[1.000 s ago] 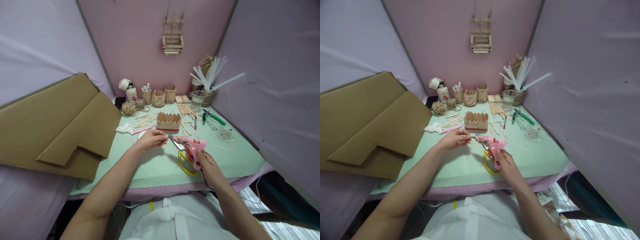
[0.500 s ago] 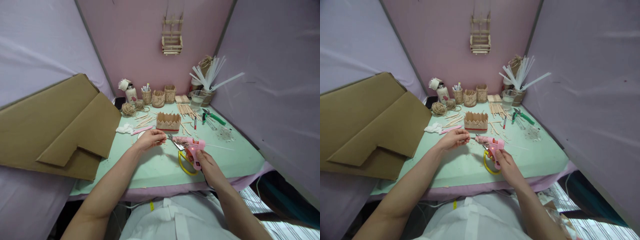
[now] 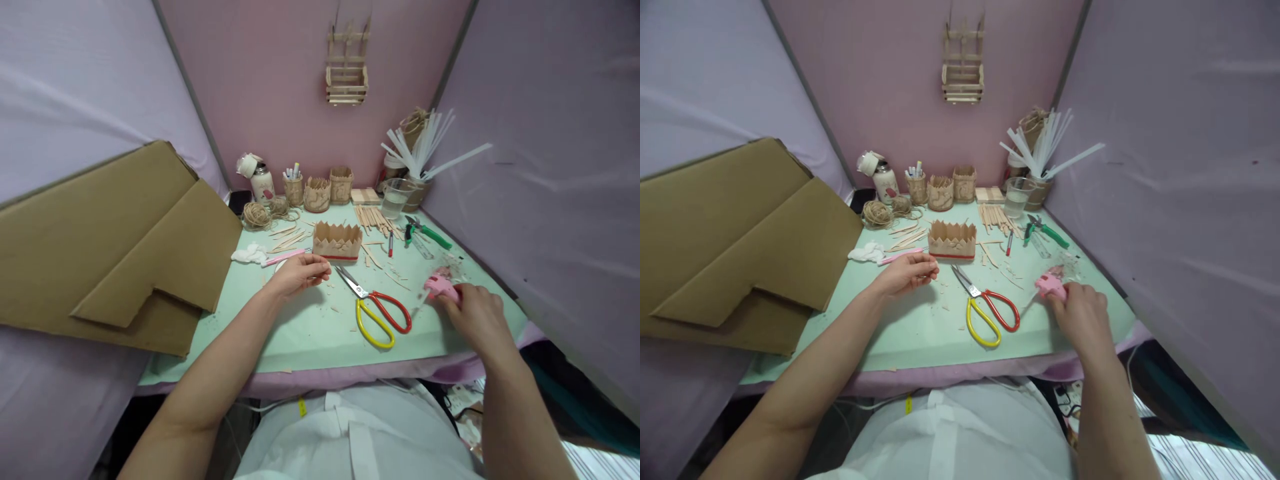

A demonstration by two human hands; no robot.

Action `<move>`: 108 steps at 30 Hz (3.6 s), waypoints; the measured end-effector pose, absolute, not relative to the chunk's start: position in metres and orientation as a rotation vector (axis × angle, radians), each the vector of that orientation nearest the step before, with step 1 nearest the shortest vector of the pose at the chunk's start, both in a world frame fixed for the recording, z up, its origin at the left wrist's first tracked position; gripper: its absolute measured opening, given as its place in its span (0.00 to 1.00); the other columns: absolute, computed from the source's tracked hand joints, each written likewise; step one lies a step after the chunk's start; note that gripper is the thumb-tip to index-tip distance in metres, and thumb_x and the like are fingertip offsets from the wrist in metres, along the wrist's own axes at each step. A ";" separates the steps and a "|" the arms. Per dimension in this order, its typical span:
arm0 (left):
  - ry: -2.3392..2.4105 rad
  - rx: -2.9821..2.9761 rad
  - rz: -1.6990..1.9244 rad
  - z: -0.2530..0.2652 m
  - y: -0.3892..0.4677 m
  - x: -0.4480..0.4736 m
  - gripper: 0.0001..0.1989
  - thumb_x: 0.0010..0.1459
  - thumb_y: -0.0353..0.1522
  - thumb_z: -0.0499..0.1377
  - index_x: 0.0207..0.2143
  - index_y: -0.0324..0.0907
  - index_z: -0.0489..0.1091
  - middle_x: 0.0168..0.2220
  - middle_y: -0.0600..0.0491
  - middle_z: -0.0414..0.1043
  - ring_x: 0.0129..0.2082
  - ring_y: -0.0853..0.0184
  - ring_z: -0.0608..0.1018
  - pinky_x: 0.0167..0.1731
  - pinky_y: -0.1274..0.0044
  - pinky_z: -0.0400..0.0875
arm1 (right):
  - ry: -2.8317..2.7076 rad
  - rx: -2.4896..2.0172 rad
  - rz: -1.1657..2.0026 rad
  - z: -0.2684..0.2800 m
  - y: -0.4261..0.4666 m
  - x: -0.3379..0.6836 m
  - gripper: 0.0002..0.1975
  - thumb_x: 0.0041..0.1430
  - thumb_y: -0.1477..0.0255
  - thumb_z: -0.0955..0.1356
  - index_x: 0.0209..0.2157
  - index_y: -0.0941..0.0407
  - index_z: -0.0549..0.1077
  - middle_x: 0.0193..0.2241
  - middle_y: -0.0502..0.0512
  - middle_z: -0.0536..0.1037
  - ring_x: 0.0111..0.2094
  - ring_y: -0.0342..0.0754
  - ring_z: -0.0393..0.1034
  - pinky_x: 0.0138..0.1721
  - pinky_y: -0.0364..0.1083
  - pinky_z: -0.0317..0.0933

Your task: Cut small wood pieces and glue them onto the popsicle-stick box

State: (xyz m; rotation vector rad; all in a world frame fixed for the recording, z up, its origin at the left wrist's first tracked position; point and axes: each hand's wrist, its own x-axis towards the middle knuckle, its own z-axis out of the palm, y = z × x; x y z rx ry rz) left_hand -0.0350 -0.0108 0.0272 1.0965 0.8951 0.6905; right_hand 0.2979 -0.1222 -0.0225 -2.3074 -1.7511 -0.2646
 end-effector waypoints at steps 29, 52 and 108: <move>0.985 1.367 0.681 0.019 -0.012 -0.030 0.10 0.45 0.35 0.63 0.28 0.38 0.70 0.24 0.51 0.73 0.25 0.73 0.73 0.27 0.80 0.64 | -1.773 -1.494 0.681 -0.003 -0.092 0.137 0.05 0.55 0.73 0.63 0.30 0.55 0.71 0.28 0.49 0.75 0.30 0.43 0.66 0.32 0.43 0.54; 1.016 1.279 0.650 0.020 -0.018 -0.023 0.07 0.43 0.32 0.63 0.24 0.37 0.71 0.24 0.50 0.73 0.24 0.73 0.74 0.24 0.82 0.65 | -1.301 -1.358 0.909 -0.003 -0.062 0.133 0.09 0.46 0.66 0.68 0.27 0.57 0.74 0.25 0.53 0.76 0.27 0.45 0.67 0.28 0.43 0.58; 0.972 1.263 0.608 0.019 -0.021 -0.020 0.12 0.43 0.37 0.65 0.27 0.37 0.72 0.26 0.49 0.74 0.28 0.70 0.75 0.30 0.79 0.68 | -1.239 -1.391 0.906 -0.008 -0.067 0.136 0.13 0.47 0.61 0.67 0.25 0.58 0.72 0.21 0.51 0.72 0.23 0.43 0.60 0.24 0.42 0.53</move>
